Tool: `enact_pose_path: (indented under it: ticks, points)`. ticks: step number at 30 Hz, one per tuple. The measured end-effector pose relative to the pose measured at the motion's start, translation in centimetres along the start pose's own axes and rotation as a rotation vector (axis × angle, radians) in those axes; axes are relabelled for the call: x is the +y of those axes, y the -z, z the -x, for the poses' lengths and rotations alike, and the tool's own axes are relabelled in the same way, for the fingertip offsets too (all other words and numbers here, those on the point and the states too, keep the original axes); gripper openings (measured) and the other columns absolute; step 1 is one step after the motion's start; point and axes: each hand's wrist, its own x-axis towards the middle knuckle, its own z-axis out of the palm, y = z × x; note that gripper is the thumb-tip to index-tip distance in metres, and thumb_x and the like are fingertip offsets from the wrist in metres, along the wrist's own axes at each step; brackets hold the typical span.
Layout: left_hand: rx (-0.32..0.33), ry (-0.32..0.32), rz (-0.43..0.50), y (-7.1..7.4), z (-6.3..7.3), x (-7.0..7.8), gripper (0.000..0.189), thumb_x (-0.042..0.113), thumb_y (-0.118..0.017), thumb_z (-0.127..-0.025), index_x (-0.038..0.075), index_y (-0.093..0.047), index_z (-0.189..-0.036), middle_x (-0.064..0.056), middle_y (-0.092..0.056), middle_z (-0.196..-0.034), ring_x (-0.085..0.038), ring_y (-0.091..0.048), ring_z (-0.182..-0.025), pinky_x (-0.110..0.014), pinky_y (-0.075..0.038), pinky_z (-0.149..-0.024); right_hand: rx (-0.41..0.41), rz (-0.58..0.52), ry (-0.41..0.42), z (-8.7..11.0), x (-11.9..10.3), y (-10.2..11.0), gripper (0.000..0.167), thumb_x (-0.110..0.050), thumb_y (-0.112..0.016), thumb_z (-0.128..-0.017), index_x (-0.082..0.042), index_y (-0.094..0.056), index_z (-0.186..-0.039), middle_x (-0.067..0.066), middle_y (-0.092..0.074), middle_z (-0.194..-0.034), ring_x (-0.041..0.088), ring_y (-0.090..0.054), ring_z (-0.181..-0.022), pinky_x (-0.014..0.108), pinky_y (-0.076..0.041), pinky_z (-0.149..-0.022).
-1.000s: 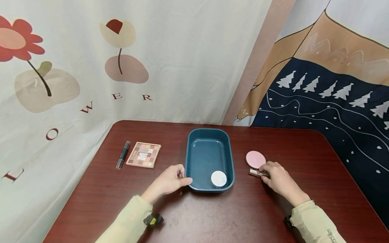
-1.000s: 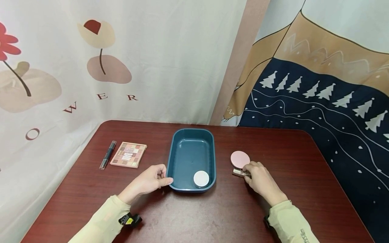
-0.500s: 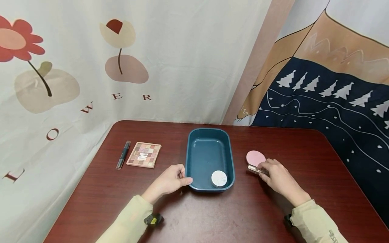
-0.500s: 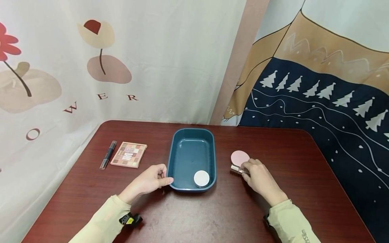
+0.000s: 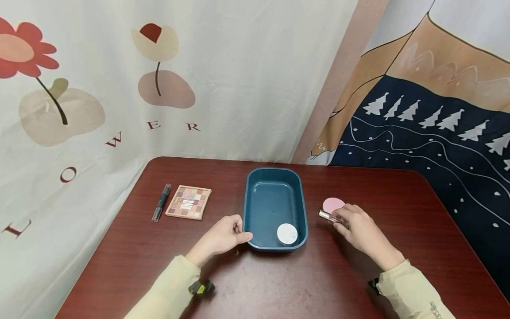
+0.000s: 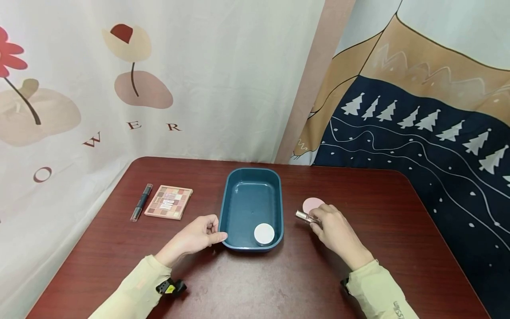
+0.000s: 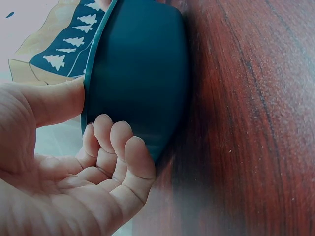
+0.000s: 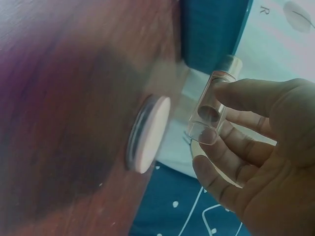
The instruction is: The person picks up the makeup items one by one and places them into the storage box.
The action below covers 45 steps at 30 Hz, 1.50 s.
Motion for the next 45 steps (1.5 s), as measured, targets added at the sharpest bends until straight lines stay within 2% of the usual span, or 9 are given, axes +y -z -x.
enact_pose_path:
  ticks: [13, 23, 31, 45]
  points:
    - [-0.004, 0.002, 0.009, -0.1, 0.0, 0.1, 0.035, 0.014, -0.078, -0.091, 0.009, -0.049, -0.073, 0.004, -0.045, -0.058, -0.011, -0.045, -0.054, -0.028, -0.038, -0.056, 0.026, -0.016, 0.033, -0.6, -1.5, 0.3, 0.024, 0.001, -0.083, -0.081, -0.013, -0.074, -0.097, 0.000, -0.064, -0.092, 0.014, -0.054, -0.083, 0.035, -0.053, -0.068]
    - [0.001, -0.007, 0.008, -0.1, 0.0, -0.1, 0.036, 0.015, -0.079, -0.090, 0.009, -0.048, -0.073, 0.004, -0.043, -0.058, -0.011, -0.044, -0.055, -0.026, -0.036, -0.055, 0.065, -0.036, 0.106, -1.8, -2.8, 0.3, 0.023, 0.002, -0.082, -0.081, -0.011, -0.073, -0.098, 0.001, -0.066, -0.099, 0.014, -0.056, -0.087, 0.034, -0.055, -0.071]
    - [0.003, 0.005, 0.010, -0.1, 0.1, -0.1, 0.036, 0.016, -0.079, -0.090, 0.009, -0.048, -0.074, 0.004, -0.043, -0.058, -0.011, -0.044, -0.056, -0.027, -0.037, -0.056, 0.054, -0.062, 0.119, -2.5, -3.6, 0.3, 0.021, 0.000, -0.081, -0.084, -0.012, -0.074, -0.099, -0.003, -0.063, -0.090, 0.011, -0.051, -0.083, 0.029, -0.049, -0.068]
    - [0.004, -0.004, 0.011, 0.0, 0.1, -0.1, 0.037, 0.016, -0.079, -0.090, 0.009, -0.047, -0.073, 0.004, -0.043, -0.058, -0.011, -0.044, -0.055, -0.026, -0.036, -0.055, 0.023, -0.068, 0.139, -3.9, -5.1, -0.3, 0.020, -0.002, -0.082, -0.083, -0.013, -0.076, -0.099, -0.004, -0.064, -0.088, 0.008, -0.050, -0.077, 0.029, -0.043, -0.064]
